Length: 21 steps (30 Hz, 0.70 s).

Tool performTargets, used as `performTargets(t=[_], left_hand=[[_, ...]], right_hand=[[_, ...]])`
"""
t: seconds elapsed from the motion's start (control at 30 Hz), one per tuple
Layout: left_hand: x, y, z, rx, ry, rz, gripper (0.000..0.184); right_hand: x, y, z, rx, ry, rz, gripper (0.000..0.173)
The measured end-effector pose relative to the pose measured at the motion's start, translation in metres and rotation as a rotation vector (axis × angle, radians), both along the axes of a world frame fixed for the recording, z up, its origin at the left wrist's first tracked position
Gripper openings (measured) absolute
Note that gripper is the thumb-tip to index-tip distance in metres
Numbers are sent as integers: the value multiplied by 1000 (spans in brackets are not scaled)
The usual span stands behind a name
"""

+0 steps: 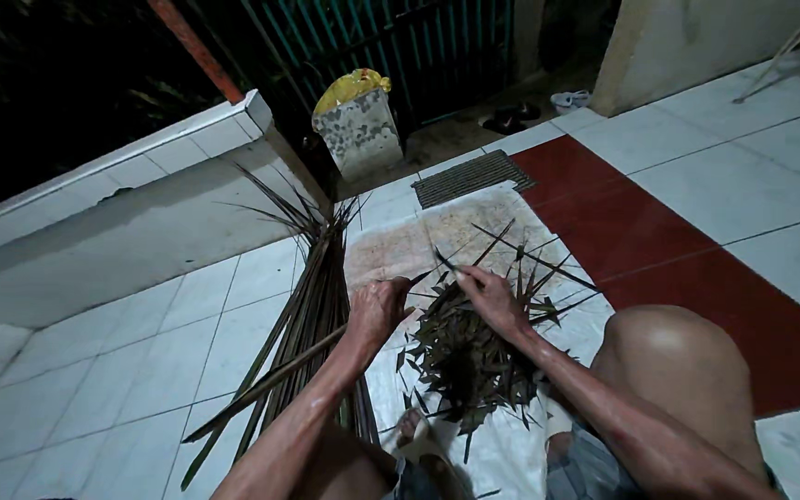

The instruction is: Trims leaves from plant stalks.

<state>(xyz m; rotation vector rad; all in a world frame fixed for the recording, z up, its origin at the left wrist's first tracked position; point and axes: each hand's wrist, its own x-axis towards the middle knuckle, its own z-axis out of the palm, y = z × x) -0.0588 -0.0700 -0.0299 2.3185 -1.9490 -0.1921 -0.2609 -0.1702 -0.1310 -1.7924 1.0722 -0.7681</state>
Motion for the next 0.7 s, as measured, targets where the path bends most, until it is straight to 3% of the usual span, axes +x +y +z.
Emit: performTargets(t=[0.13,0.37,0.7], left_hand=[[4,-2,0,-8,110,16,29],[13,-2,-7,-31,236,-11,29],[20,1,-9,-19,293,-14,29]], right_hand=[[7,7,0,-16,21,93,43],[10,0,-5,-44,46,13,39],[-4,-42,-8,85,19,-336,40]])
